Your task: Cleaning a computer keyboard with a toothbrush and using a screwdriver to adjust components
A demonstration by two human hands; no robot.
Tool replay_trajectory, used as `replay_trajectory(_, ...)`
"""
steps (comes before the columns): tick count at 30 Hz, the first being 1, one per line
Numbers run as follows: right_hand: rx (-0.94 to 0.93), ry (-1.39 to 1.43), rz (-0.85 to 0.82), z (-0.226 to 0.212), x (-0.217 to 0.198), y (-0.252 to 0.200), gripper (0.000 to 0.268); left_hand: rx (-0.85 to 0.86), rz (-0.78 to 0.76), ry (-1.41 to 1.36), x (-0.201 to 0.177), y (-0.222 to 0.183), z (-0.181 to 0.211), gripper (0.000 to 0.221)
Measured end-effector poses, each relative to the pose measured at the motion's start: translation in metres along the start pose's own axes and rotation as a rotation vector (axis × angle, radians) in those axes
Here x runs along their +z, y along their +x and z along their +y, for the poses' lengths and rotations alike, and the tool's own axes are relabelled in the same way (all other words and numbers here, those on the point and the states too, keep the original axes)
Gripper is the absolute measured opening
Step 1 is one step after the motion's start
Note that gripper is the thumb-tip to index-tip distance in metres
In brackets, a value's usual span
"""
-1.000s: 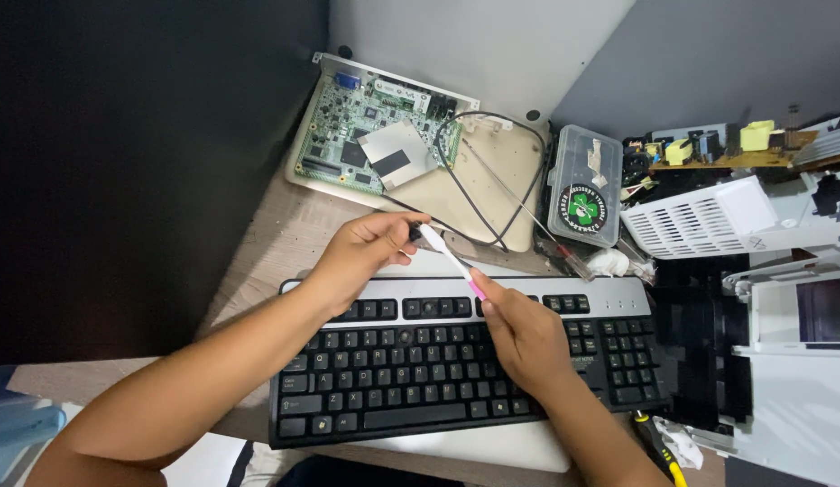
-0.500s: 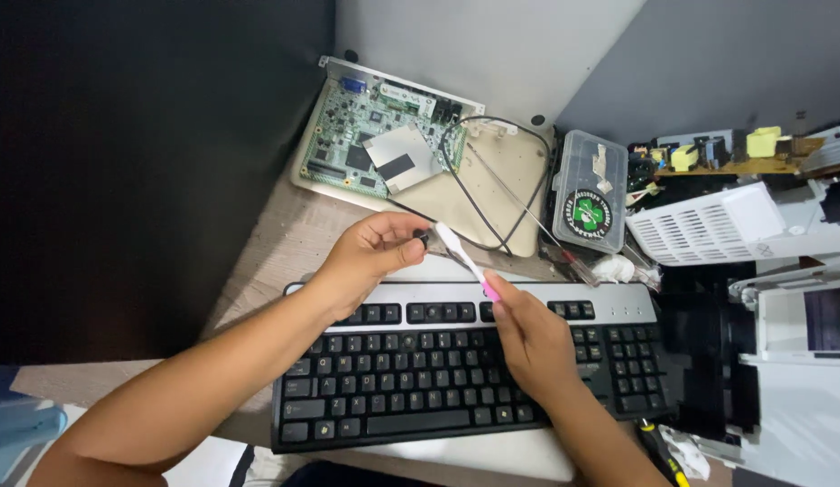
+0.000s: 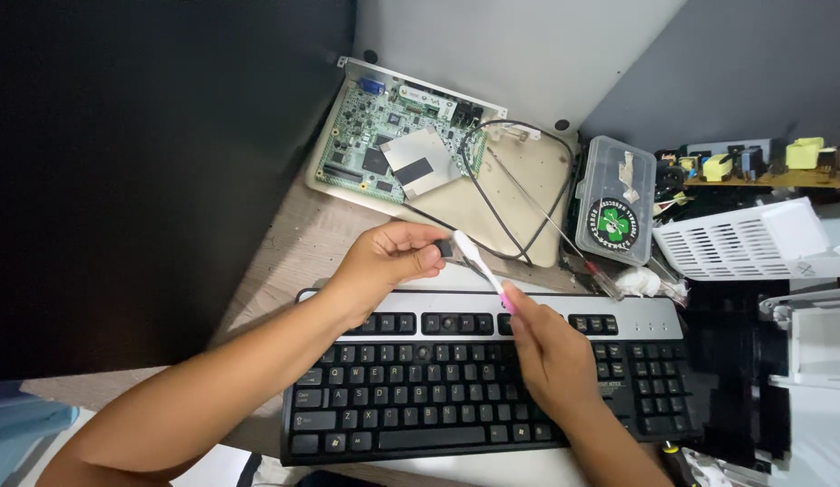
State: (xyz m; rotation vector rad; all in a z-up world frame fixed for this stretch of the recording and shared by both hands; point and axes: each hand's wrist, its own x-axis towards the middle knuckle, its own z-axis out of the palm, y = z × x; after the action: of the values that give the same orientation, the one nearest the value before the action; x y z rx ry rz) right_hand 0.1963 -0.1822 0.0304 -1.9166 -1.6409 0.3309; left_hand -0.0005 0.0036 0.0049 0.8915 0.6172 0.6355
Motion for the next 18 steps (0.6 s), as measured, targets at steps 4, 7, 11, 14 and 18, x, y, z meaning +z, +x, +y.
replay_trajectory(4,-0.284,0.024,0.078,0.005,0.002,-0.001,0.038,-0.009,0.012,0.01,0.001,-0.001,-0.003,0.033)
replay_trajectory(7,-0.045,-0.001,0.087,0.009,0.004,-0.002,0.041,0.006,-0.022,-0.001,-0.001,0.0,-0.006,0.03)
replay_trajectory(11,-0.233,-0.064,0.041,0.01,0.003,-0.002,0.039,0.004,-0.053,-0.03,0.0,-0.001,-0.003,0.031)
replay_trajectory(14,-0.215,-0.087,0.09,0.006,0.003,-0.003,0.038,-0.013,-0.056,-0.054,-0.002,0.0,-0.002,0.032)
replay_trajectory(18,-0.169,-0.122,0.013,0.0,0.003,0.003,0.041,0.004,-0.031,-0.056,0.0,-0.001,-0.002,0.032)
